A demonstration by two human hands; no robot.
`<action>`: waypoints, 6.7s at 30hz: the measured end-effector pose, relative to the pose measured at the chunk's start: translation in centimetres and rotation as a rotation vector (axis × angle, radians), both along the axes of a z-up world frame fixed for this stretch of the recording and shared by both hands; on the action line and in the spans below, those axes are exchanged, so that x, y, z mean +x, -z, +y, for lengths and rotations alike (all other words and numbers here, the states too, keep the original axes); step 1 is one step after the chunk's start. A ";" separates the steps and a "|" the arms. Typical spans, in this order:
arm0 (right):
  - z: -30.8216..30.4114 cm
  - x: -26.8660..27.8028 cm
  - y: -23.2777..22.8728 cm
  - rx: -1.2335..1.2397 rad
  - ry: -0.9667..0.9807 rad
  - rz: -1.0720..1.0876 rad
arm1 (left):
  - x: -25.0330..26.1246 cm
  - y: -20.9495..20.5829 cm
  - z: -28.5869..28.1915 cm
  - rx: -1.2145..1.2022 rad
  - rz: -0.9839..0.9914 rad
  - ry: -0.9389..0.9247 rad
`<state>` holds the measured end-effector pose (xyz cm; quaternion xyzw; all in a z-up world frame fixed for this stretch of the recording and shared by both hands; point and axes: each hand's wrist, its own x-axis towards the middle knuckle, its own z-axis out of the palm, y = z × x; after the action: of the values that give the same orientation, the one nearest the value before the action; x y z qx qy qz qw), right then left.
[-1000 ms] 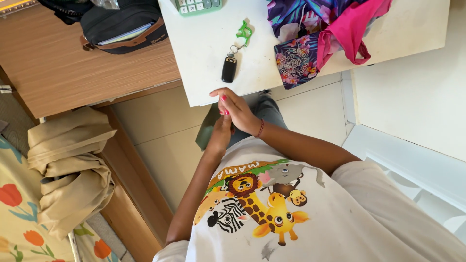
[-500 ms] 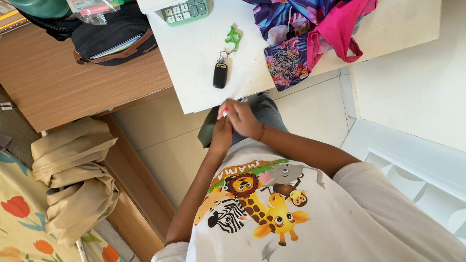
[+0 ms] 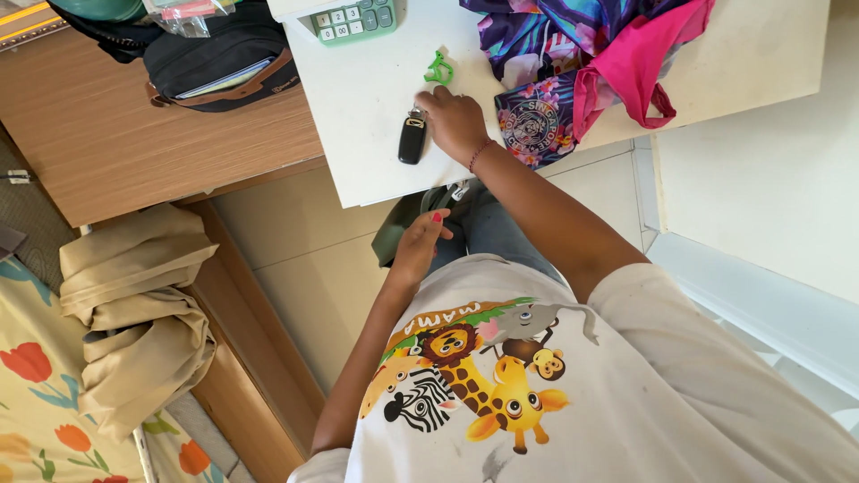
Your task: Organizing a handbag and then meticulously folding a colorful patterned cloth shopping bag.
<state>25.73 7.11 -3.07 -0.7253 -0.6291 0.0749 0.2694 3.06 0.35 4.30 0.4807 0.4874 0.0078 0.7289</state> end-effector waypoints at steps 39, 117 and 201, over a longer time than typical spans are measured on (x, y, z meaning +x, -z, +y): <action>-10.6 11.8 -0.7 -0.401 0.372 -0.068 | 0.9 0.5 0.9 -0.045 0.011 0.028; 22.2 -16.6 -12.2 0.215 0.057 0.034 | -21.0 -1.7 30.8 0.757 -0.334 -0.798; -34.6 22.4 -9.8 0.292 0.544 1.185 | 14.2 -3.6 6.8 1.037 -0.324 -0.052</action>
<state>48.09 -27.51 6.70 -0.6503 -0.1729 0.3040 0.6744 17.28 7.14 7.87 0.7577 0.3128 0.3392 0.4614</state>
